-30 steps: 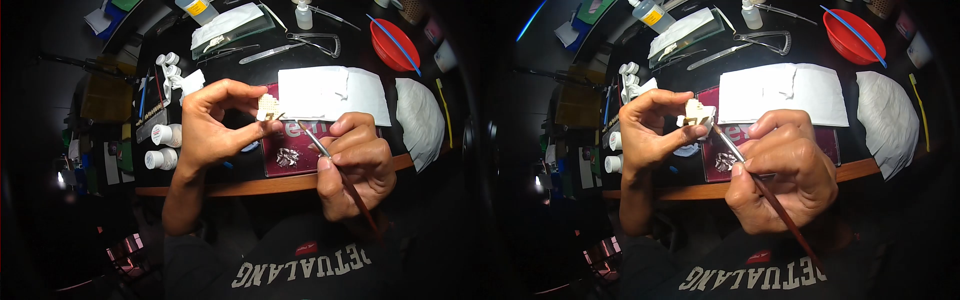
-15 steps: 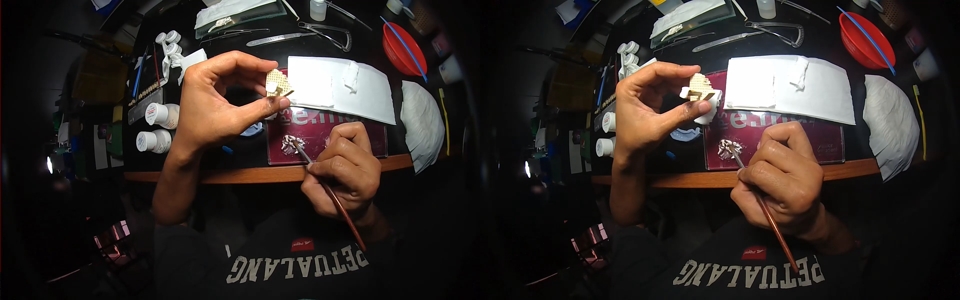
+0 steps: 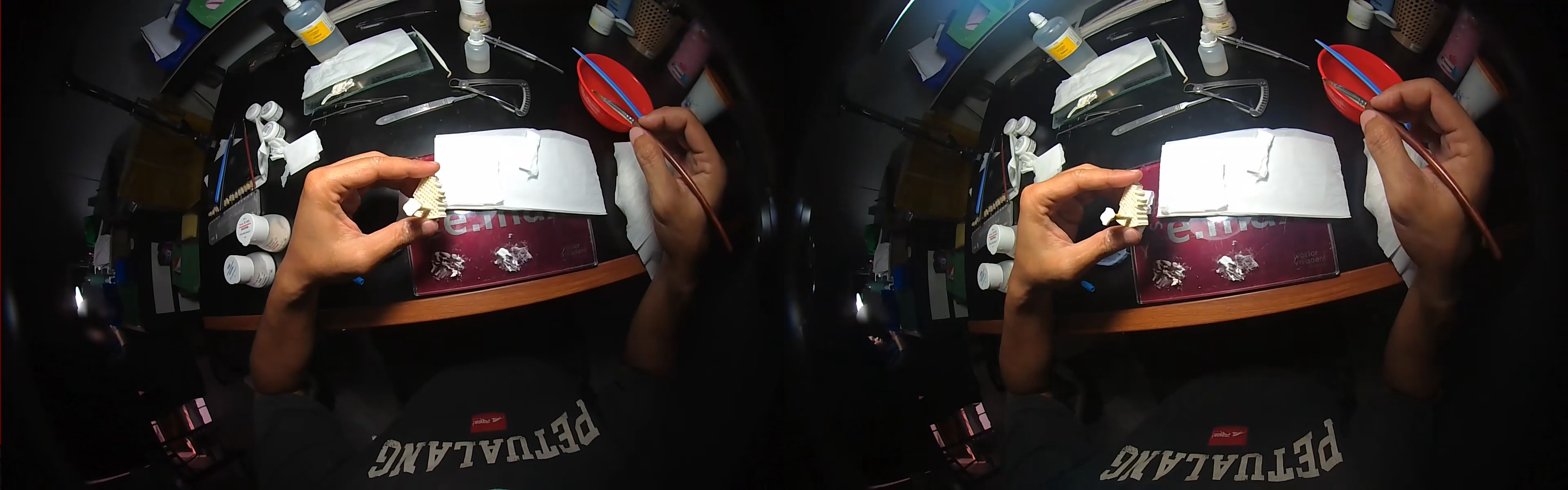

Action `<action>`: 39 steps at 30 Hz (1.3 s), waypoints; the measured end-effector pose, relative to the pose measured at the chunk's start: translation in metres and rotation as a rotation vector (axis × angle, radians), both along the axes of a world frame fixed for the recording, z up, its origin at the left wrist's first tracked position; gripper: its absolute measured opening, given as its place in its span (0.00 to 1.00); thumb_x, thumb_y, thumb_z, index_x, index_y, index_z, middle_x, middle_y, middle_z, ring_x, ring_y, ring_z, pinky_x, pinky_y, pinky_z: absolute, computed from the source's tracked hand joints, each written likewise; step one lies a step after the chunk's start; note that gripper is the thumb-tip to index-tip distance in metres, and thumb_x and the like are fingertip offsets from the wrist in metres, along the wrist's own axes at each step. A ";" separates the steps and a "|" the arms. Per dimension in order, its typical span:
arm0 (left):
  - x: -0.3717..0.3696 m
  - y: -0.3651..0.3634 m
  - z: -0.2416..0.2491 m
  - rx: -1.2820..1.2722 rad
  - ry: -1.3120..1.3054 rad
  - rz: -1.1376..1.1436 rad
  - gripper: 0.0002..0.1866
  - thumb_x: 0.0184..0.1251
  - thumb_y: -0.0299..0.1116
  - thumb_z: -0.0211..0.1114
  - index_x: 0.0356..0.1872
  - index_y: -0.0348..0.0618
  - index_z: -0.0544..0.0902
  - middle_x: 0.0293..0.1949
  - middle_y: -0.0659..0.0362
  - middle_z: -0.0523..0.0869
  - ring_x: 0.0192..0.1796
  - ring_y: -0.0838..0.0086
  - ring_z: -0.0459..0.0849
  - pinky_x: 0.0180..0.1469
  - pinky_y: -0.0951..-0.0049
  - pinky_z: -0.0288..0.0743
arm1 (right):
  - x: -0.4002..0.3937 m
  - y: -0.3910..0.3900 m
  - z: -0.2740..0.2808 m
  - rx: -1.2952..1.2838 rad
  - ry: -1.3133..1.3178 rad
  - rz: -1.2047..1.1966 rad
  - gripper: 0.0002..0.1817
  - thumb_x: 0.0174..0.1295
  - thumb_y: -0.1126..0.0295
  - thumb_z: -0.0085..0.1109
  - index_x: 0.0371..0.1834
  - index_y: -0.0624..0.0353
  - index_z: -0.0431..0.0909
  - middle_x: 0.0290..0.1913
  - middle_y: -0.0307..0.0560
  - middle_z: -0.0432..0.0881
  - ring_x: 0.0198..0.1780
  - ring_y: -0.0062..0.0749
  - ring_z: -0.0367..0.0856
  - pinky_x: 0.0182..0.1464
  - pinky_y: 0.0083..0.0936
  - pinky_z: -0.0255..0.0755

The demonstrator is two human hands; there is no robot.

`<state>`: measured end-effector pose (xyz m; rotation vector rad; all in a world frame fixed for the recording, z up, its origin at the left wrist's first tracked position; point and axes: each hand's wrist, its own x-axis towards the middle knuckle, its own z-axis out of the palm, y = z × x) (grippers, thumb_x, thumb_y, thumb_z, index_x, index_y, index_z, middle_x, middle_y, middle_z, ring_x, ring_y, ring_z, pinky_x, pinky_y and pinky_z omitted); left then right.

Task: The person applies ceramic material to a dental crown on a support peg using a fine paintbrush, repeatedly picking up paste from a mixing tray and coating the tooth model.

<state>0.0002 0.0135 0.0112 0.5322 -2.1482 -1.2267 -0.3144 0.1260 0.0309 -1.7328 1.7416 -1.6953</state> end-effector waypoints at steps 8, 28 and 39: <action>0.000 0.004 0.003 0.131 -0.010 0.002 0.25 0.49 0.21 0.79 0.52 0.33 0.85 0.44 0.52 0.89 0.46 0.73 0.87 0.53 0.74 0.79 | -0.036 -0.002 -0.001 0.083 -0.024 -0.114 0.07 0.65 0.72 0.67 0.43 0.64 0.86 0.37 0.42 0.88 0.39 0.18 0.83 0.44 0.16 0.74; -0.004 0.006 0.005 0.079 -0.039 0.052 0.24 0.49 0.18 0.78 0.51 0.31 0.85 0.39 0.53 0.88 0.44 0.75 0.87 0.51 0.76 0.78 | -0.056 -0.025 -0.017 0.164 0.335 -0.262 0.06 0.63 0.73 0.66 0.35 0.66 0.86 0.27 0.42 0.86 0.29 0.20 0.82 0.34 0.20 0.74; 0.001 0.000 0.001 0.092 -0.014 -0.017 0.27 0.48 0.17 0.77 0.54 0.28 0.82 0.46 0.50 0.86 0.50 0.72 0.85 0.55 0.72 0.78 | -0.074 0.080 -0.034 0.118 0.015 -0.302 0.05 0.68 0.77 0.61 0.43 0.67 0.80 0.38 0.39 0.81 0.41 0.17 0.77 0.47 0.16 0.69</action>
